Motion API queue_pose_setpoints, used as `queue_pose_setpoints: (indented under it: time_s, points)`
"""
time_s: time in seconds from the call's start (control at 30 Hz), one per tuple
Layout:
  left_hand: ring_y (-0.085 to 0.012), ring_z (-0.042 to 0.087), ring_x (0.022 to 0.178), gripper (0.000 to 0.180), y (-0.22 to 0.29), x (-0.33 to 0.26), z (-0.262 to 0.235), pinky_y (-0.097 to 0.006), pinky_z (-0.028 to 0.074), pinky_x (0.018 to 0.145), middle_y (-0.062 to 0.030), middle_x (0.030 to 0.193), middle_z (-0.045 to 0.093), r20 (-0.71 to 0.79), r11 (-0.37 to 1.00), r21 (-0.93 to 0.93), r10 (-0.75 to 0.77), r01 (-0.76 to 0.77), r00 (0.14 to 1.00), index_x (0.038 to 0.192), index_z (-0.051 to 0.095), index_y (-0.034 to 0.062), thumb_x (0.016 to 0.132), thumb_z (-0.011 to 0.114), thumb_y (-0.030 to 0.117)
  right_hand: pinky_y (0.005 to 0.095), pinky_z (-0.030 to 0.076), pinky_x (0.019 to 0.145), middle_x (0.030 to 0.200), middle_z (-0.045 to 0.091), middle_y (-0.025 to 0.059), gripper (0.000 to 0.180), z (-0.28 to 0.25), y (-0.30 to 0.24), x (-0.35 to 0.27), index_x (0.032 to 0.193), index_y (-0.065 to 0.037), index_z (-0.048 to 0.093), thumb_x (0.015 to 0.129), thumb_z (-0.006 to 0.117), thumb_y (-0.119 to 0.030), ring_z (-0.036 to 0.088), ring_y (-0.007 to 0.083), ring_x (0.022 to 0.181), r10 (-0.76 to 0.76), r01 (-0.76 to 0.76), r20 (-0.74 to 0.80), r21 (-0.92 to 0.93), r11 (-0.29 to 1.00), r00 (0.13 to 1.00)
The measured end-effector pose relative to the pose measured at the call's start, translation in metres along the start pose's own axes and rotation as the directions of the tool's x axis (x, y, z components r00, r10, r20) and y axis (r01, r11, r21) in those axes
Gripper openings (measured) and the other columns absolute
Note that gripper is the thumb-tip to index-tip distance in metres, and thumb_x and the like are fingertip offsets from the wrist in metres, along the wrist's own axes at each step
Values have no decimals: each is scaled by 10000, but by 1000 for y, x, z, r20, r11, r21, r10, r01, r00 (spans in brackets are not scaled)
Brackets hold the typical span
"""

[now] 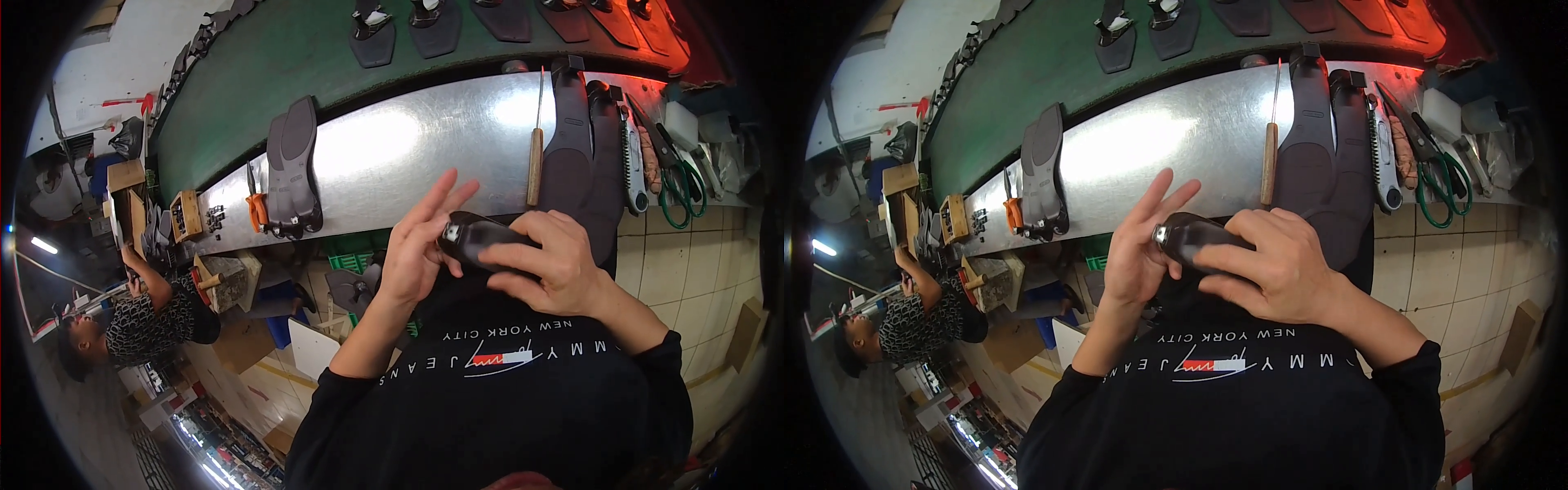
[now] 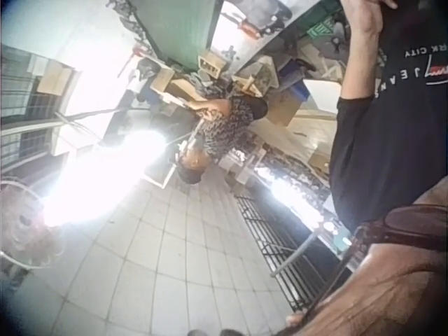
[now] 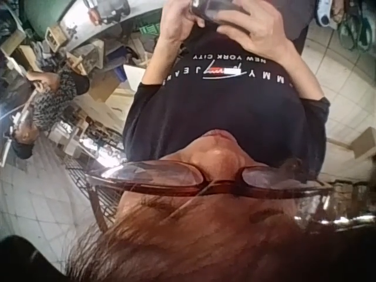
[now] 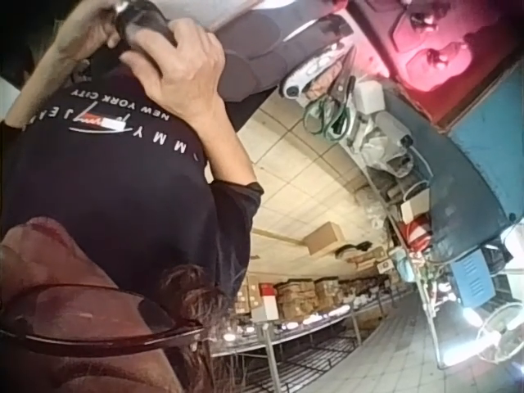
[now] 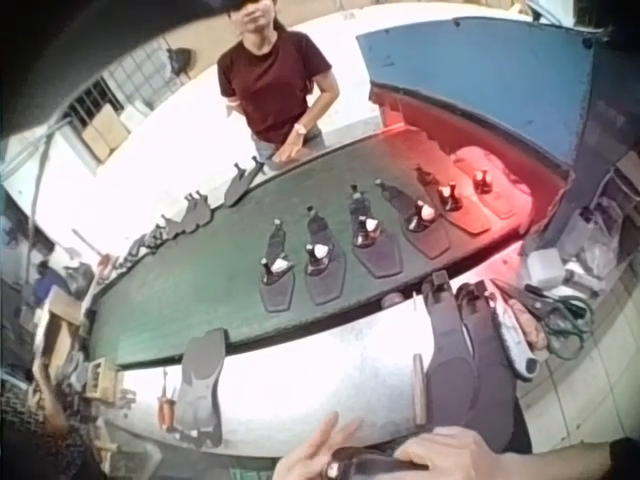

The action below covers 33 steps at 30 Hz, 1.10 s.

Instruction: Manually assemble and secure the heel components to the shoe soles using tools.

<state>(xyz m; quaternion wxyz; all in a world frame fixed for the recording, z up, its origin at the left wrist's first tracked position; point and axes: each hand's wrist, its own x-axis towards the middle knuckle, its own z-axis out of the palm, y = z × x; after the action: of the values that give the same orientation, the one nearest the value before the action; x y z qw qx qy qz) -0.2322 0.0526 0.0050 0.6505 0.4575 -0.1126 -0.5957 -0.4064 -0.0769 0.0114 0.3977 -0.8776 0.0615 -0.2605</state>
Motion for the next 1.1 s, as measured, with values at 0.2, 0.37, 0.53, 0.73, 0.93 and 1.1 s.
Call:
queue_pose_setpoints:
  time_s: [0.2,0.37,0.53,0.73,0.93,1.1]
  points:
    - [-61,590,689,415,-3,-3,-9,-179,467,504,-96,1096,625,-63,973,163,-157,165,986,1317,492,29,911,420,78,325,404,551,719,623,60,293,8,3,-5,963,-45,627,715,764,-116,585,213,588,140,-141,-48,-6,990,989]
    - [-27,500,549,259,-5,-3,-5,-167,401,440,11,797,619,-50,958,206,-195,202,979,1136,612,34,966,450,142,320,400,538,629,597,45,212,16,6,-5,817,-72,572,758,752,-166,592,224,556,182,-181,-63,24,983,981]
    - [-25,498,519,276,-18,-1,-2,-173,393,403,1,765,601,-151,938,322,-81,127,985,1081,628,38,1008,466,250,311,366,507,619,587,41,200,25,4,-4,741,-62,580,707,774,-99,542,205,502,164,-166,-98,-4,986,982]
    - [-33,491,487,261,-25,-6,-4,-189,428,413,16,727,566,-134,908,407,-49,100,990,1050,620,35,1009,457,234,316,373,494,607,580,58,179,32,2,-4,726,-52,563,720,742,-62,536,218,489,281,-270,-124,94,958,952]
    - [-33,544,621,206,-23,-14,3,-186,462,464,1,803,587,-103,887,450,-68,107,992,1076,602,42,984,507,200,355,429,491,606,589,89,198,28,2,-10,764,-53,542,762,727,-124,589,264,522,436,-426,-9,203,882,900]
    - [-35,557,738,175,-21,-16,-7,-188,485,563,-5,867,615,-73,847,503,-160,175,984,1078,602,38,941,553,134,352,440,499,619,599,104,211,30,1,-10,766,-40,537,767,730,-126,611,267,544,509,-497,37,289,818,860]
